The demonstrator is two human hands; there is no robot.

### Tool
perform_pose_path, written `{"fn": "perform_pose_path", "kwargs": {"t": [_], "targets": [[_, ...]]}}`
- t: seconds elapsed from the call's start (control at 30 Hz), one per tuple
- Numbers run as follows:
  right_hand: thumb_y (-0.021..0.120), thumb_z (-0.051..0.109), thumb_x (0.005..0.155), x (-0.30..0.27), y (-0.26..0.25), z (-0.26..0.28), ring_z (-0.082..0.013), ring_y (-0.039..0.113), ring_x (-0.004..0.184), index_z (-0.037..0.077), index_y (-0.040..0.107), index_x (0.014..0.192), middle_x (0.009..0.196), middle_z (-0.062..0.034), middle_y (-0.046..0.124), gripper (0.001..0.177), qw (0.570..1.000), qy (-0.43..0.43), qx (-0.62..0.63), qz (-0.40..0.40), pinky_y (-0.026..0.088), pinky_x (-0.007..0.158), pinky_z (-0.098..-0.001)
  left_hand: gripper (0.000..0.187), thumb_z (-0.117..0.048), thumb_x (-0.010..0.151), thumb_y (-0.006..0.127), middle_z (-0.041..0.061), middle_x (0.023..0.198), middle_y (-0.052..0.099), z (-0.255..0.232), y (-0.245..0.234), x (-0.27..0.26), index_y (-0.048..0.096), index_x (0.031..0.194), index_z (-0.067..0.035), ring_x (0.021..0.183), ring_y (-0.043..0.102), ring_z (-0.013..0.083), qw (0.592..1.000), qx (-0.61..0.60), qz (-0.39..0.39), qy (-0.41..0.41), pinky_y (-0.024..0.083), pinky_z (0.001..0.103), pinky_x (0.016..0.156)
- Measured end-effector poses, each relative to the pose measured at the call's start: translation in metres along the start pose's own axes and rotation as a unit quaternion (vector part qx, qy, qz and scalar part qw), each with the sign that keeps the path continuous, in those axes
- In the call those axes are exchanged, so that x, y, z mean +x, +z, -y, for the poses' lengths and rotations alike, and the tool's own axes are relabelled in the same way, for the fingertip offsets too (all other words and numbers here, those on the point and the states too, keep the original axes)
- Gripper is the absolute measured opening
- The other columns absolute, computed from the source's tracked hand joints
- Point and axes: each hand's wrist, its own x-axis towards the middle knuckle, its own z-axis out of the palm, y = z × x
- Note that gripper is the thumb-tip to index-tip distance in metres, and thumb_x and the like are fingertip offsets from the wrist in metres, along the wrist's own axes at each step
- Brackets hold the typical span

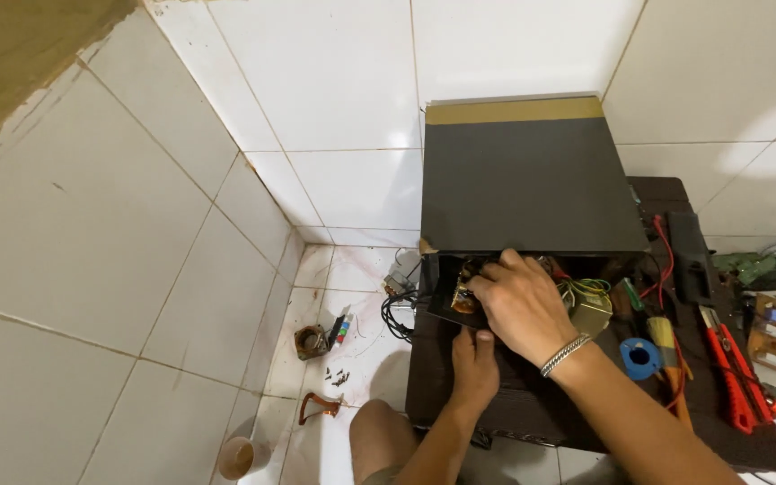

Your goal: The person works on an open electronic device, manipulating internal wires and circuit boards. They use a soldering iron and solder wire to work on the components, then use pliers to adjust connections.

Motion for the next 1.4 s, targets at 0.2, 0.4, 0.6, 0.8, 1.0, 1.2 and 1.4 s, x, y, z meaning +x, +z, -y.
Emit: {"fn": "perform_pose_path", "kwargs": {"t": [0.2,0.4,0.6,0.8,1.0,1.2,1.4], "targets": [[0.096,0.021,0.042,0.011,-0.011,0.004,-0.0225,0.058,0.088,0.010,0.076,0.094,0.087,-0.0027,0.072,0.057,0.995,-0.023,-0.038,0.087,0.049,0.086,-0.0364,0.072,-0.060,0.104,0.035,0.017,0.093,0.072,0.002,0.000,-0.002,0.061,0.117,0.005,0.073,0.062,0.0249,0.999,0.032,-0.004,0.012,0.049,0.041,0.071],[0.096,0.022,0.048,0.013,-0.009,0.007,-0.0223,0.057,0.089,0.011,0.076,0.102,0.092,-0.0024,0.072,0.059,0.992,-0.009,-0.051,0.114,0.048,0.085,-0.0365,0.075,-0.062,0.102,0.033,0.019,0.096,0.073,0.002,0.001,-0.001,0.060,0.119,0.006,0.078,0.067,0.0251,0.999,0.029,-0.002,-0.014,0.052,0.039,0.075],[0.098,0.027,0.045,0.010,-0.007,0.005,-0.0230,0.058,0.090,0.012,0.077,0.107,0.098,-0.0033,0.073,0.067,0.992,-0.015,-0.064,0.110,0.045,0.086,-0.0391,0.079,-0.065,0.102,0.030,0.020,0.104,0.073,-0.005,0.001,-0.001,0.057,0.126,0.006,0.083,0.069,0.0272,0.999,0.034,0.004,-0.012,0.052,0.040,0.079],[0.094,0.020,0.051,0.010,-0.004,0.012,-0.0238,0.058,0.089,0.010,0.078,0.095,0.095,-0.0066,0.072,0.049,0.992,-0.005,-0.080,0.093,0.044,0.086,-0.0406,0.052,-0.039,0.107,0.036,0.014,0.089,0.071,0.005,0.001,-0.002,0.062,0.116,0.005,0.072,0.062,0.0217,0.998,0.044,-0.012,-0.054,0.051,0.038,0.072],[0.094,0.022,0.055,0.011,-0.002,0.009,-0.0240,0.064,0.089,0.016,0.078,0.104,0.099,-0.0049,0.069,0.052,0.989,0.033,-0.063,0.131,0.049,0.086,-0.0403,0.049,-0.038,0.106,0.039,0.017,0.105,0.075,0.004,0.002,-0.002,0.063,0.119,0.003,0.085,0.069,0.0262,0.998,0.032,-0.021,-0.046,0.053,0.039,0.080],[0.064,0.016,0.086,0.011,-0.011,0.003,-0.0288,0.071,0.079,0.008,0.076,0.084,0.089,-0.0076,0.074,0.015,0.996,0.059,0.021,0.066,0.056,0.068,-0.0406,0.038,-0.026,0.103,0.054,0.006,0.076,0.067,-0.012,0.002,-0.006,0.058,0.128,0.002,0.064,0.059,0.0165,0.996,0.005,-0.086,0.022,0.050,0.030,0.064],[0.066,0.018,0.087,0.009,-0.003,0.000,-0.0257,0.068,0.075,0.009,0.073,0.075,0.086,-0.0032,0.073,0.017,0.995,0.038,0.040,0.079,0.055,0.068,-0.0388,0.058,-0.036,0.106,0.041,0.008,0.054,0.060,-0.055,0.006,0.011,0.076,0.089,0.008,0.045,0.054,0.0161,0.956,0.000,-0.212,-0.205,0.045,0.030,0.046]]}}
